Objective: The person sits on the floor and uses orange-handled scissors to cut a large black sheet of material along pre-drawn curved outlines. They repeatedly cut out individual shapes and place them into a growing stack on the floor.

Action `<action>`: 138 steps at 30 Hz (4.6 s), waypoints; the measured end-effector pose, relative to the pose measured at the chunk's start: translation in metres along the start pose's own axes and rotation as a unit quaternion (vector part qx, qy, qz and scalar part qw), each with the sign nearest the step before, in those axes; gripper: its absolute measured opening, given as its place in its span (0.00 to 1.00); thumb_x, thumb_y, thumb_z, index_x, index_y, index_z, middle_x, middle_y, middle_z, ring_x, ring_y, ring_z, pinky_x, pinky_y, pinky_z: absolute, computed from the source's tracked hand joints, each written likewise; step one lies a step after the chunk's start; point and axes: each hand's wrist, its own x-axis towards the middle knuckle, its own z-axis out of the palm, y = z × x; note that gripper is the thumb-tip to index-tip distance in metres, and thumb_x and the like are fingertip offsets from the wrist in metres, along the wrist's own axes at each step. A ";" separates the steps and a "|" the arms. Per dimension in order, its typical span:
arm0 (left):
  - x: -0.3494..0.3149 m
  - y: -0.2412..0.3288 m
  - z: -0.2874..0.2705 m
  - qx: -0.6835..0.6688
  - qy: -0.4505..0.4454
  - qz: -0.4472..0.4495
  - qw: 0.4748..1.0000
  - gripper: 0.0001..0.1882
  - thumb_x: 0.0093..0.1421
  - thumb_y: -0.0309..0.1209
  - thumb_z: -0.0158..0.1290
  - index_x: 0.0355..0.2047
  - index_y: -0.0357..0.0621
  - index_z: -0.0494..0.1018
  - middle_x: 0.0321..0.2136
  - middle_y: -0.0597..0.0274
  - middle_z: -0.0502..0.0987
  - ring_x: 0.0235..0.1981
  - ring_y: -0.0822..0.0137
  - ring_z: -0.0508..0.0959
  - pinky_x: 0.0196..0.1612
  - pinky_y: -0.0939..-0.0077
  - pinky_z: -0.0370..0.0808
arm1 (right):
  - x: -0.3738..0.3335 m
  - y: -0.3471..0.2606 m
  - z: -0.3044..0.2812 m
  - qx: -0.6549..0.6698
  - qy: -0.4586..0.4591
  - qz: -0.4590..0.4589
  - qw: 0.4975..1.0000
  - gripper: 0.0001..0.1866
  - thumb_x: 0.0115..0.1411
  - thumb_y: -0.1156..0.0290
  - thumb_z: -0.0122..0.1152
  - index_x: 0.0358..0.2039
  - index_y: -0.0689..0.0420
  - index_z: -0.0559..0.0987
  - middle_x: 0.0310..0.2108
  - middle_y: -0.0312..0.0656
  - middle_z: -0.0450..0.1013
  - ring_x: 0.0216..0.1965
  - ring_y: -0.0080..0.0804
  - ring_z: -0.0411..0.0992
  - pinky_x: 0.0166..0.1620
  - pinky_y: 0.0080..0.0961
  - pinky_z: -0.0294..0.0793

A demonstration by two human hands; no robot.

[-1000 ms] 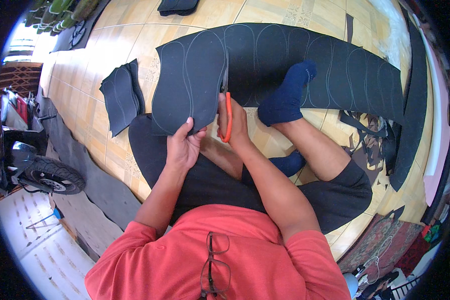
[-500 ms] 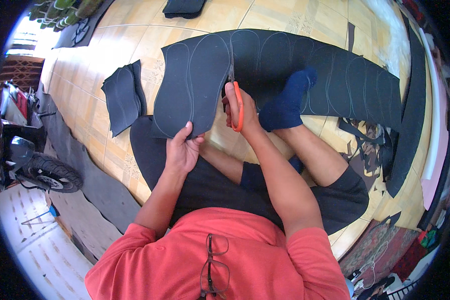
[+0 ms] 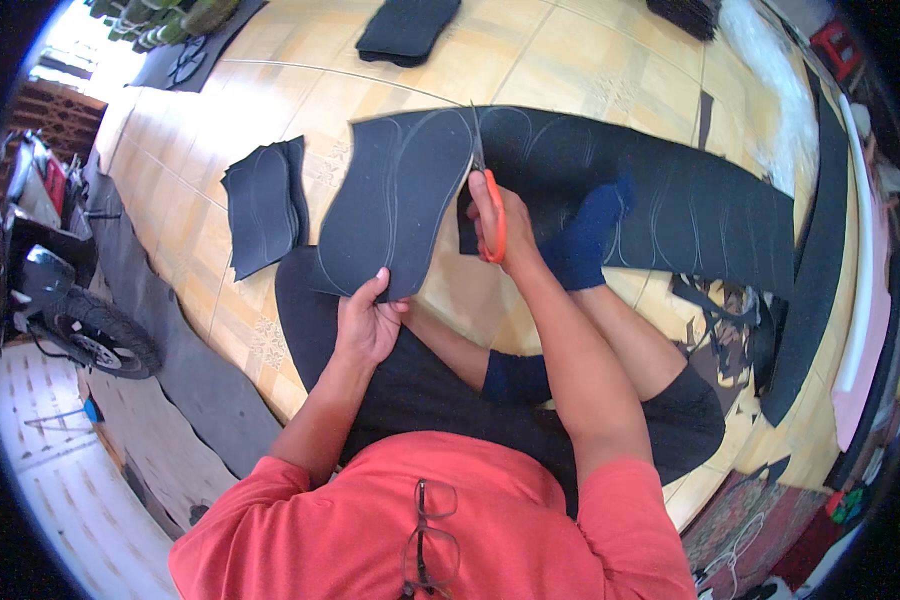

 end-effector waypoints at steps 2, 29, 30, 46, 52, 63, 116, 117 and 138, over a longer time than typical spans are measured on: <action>0.000 0.003 -0.002 0.007 -0.010 0.011 1.000 0.15 0.62 0.24 0.49 0.48 0.33 0.66 0.36 0.51 0.77 0.30 0.60 0.80 0.27 0.72 0.80 | -0.009 -0.009 -0.002 -0.030 -0.004 0.002 1.000 0.35 0.64 0.38 0.40 0.24 0.63 0.69 0.09 0.37 0.59 0.09 0.26 0.62 0.13 0.24 0.61; 0.093 0.170 -0.211 0.244 0.299 0.131 0.913 0.20 0.62 0.28 0.54 0.43 0.19 0.63 0.37 0.48 0.73 0.30 0.56 0.80 0.28 0.70 0.83 | -0.084 0.047 -0.004 0.037 0.046 0.069 0.996 0.30 0.67 0.43 0.42 0.26 0.61 0.68 0.11 0.33 0.57 0.07 0.22 0.57 0.09 0.22 0.57; 0.095 0.168 -0.212 0.244 0.306 0.125 0.912 0.21 0.62 0.29 0.54 0.42 0.18 0.63 0.37 0.48 0.73 0.28 0.56 0.80 0.28 0.70 0.83 | -0.090 0.049 -0.009 0.035 0.055 0.069 0.996 0.29 0.67 0.43 0.42 0.26 0.61 0.68 0.11 0.33 0.57 0.07 0.22 0.57 0.09 0.22 0.57; 0.086 0.023 0.011 0.772 -0.003 0.188 0.608 0.15 0.59 0.38 0.56 0.33 0.34 0.74 0.29 0.39 0.78 0.35 0.43 0.78 0.39 0.56 0.74 | -0.156 0.046 -0.006 0.071 -0.006 0.099 0.993 0.25 0.69 0.49 0.41 0.30 0.61 0.71 0.13 0.35 0.62 0.10 0.21 0.61 0.14 0.19 0.64; 0.117 -0.092 0.021 0.403 0.011 -0.145 0.904 0.13 0.63 0.34 0.52 0.35 0.33 0.71 0.26 0.54 0.77 0.22 0.64 0.79 0.22 0.75 0.78 | -0.181 0.043 -0.004 0.093 -0.016 0.046 0.994 0.23 0.67 0.48 0.48 0.30 0.58 0.70 0.14 0.32 0.62 0.10 0.18 0.62 0.14 0.17 0.63; 0.120 -0.047 0.015 0.430 0.046 0.088 0.897 0.05 0.64 0.25 0.49 0.35 0.34 0.68 0.25 0.56 0.76 0.16 0.66 0.77 0.16 0.77 0.75 | -0.186 0.032 0.000 0.100 -0.025 0.055 0.993 0.24 0.66 0.46 0.48 0.31 0.58 0.71 0.15 0.32 0.63 0.11 0.18 0.62 0.15 0.17 0.64; 0.109 -0.009 0.004 0.290 0.044 -0.088 0.952 0.11 0.63 0.22 0.47 0.46 0.34 0.68 0.36 0.54 0.76 0.30 0.63 0.78 0.28 0.73 0.74 | -0.095 0.053 0.042 0.086 -0.022 0.166 0.982 0.35 0.63 0.38 0.46 0.24 0.63 0.71 0.12 0.35 0.61 0.10 0.23 0.62 0.15 0.21 0.62; 0.108 -0.010 0.004 0.288 0.046 -0.087 0.953 0.11 0.63 0.22 0.47 0.46 0.34 0.68 0.36 0.54 0.76 0.29 0.63 0.78 0.28 0.73 0.74 | -0.094 0.056 0.042 0.080 -0.023 0.162 0.983 0.34 0.63 0.38 0.46 0.23 0.63 0.71 0.12 0.35 0.61 0.11 0.23 0.63 0.15 0.21 0.62; 0.059 -0.007 0.016 0.169 0.032 -0.116 0.978 0.07 0.64 0.27 0.50 0.38 0.35 0.70 0.27 0.58 0.75 0.21 0.70 0.74 0.24 0.79 0.71 | -0.074 0.063 0.054 0.023 0.051 0.005 0.998 0.31 0.66 0.44 0.44 0.26 0.64 0.73 0.13 0.36 0.62 0.11 0.22 0.62 0.16 0.21 0.63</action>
